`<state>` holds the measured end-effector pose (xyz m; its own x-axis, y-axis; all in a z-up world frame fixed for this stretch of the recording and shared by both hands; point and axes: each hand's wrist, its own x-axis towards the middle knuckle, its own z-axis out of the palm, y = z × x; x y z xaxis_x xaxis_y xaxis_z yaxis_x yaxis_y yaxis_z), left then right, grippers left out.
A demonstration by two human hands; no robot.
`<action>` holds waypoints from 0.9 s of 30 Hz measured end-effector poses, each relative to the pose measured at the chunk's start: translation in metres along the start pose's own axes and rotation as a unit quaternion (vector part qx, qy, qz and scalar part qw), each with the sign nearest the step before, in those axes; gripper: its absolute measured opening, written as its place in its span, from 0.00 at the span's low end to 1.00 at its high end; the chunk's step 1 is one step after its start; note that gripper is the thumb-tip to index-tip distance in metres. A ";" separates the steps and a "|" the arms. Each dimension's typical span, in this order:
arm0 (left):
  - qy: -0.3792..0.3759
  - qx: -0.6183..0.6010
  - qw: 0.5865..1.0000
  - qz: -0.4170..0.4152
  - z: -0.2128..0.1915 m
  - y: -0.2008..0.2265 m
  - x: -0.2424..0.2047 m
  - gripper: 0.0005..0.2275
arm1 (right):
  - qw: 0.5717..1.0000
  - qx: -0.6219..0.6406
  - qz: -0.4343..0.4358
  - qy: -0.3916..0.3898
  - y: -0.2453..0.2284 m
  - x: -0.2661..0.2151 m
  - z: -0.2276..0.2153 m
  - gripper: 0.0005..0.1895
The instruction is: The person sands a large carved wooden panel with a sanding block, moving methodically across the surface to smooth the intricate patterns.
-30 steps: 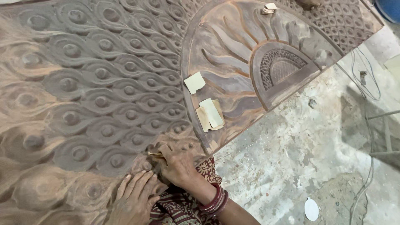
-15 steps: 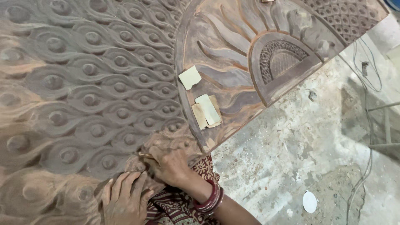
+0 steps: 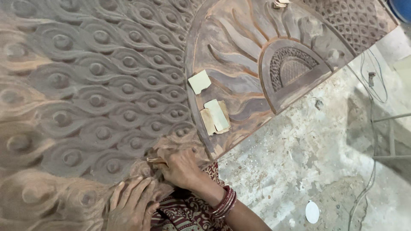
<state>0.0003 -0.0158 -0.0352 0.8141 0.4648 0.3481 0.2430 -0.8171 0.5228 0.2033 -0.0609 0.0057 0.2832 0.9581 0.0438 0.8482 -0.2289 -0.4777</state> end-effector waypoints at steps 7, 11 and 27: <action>-0.005 0.028 1.000 0.006 0.001 0.012 0.007 0.22 | 0.999 -0.020 0.024 0.035 -0.002 -0.017 0.009 0.09; -0.024 0.053 0.998 -0.007 -0.005 0.016 0.002 0.23 | 0.999 -0.007 -0.013 0.041 0.001 -0.015 0.012 0.07; 0.007 0.038 0.997 -0.067 -0.032 0.032 0.009 0.25 | 0.990 0.035 -0.066 0.122 0.015 0.000 0.026 0.07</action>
<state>-0.0010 -0.0269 0.0095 0.7641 0.5761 0.2901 0.3892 -0.7705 0.5049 0.2050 -0.0597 -0.0242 0.2794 0.9069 0.3154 0.8540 -0.0845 -0.5133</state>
